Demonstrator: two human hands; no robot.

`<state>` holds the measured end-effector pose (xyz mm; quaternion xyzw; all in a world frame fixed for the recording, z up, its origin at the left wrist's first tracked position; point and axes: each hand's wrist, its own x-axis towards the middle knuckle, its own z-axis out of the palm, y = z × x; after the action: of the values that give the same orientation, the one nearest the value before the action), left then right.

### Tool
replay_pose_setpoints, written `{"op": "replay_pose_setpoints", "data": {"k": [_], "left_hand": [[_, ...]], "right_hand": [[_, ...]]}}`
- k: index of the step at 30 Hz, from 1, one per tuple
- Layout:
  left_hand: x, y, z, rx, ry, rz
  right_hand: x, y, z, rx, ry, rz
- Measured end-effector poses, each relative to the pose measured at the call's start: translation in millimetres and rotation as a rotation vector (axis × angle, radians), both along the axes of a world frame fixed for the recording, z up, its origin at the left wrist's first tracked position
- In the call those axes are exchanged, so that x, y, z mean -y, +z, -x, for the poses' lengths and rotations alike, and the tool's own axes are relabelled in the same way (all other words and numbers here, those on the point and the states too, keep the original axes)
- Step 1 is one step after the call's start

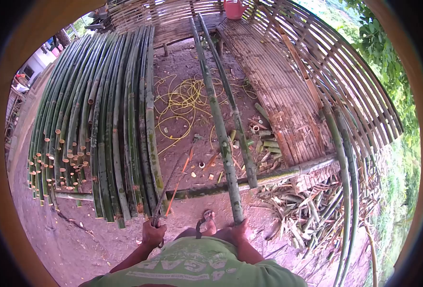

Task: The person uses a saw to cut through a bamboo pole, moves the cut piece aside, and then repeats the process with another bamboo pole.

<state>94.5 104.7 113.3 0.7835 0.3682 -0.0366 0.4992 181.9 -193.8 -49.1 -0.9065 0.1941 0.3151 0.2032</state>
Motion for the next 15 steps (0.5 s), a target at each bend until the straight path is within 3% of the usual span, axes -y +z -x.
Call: {"op": "replay_pose_setpoints", "data": {"k": [6, 9, 15], "left_hand": [[8, 14, -15, 0.067, -0.043, -0.039], [5, 16, -5, 0.118, -0.121, -0.196], [15, 39, 8, 0.168, -0.130, -0.234]], "right_hand": [[37, -70, -1, 0.105, 0.080, 0.013], [51, -73, -11, 0.133, 0.110, -0.001], [80, -68, -42, 0.067, 0.209, 0.057]]}}
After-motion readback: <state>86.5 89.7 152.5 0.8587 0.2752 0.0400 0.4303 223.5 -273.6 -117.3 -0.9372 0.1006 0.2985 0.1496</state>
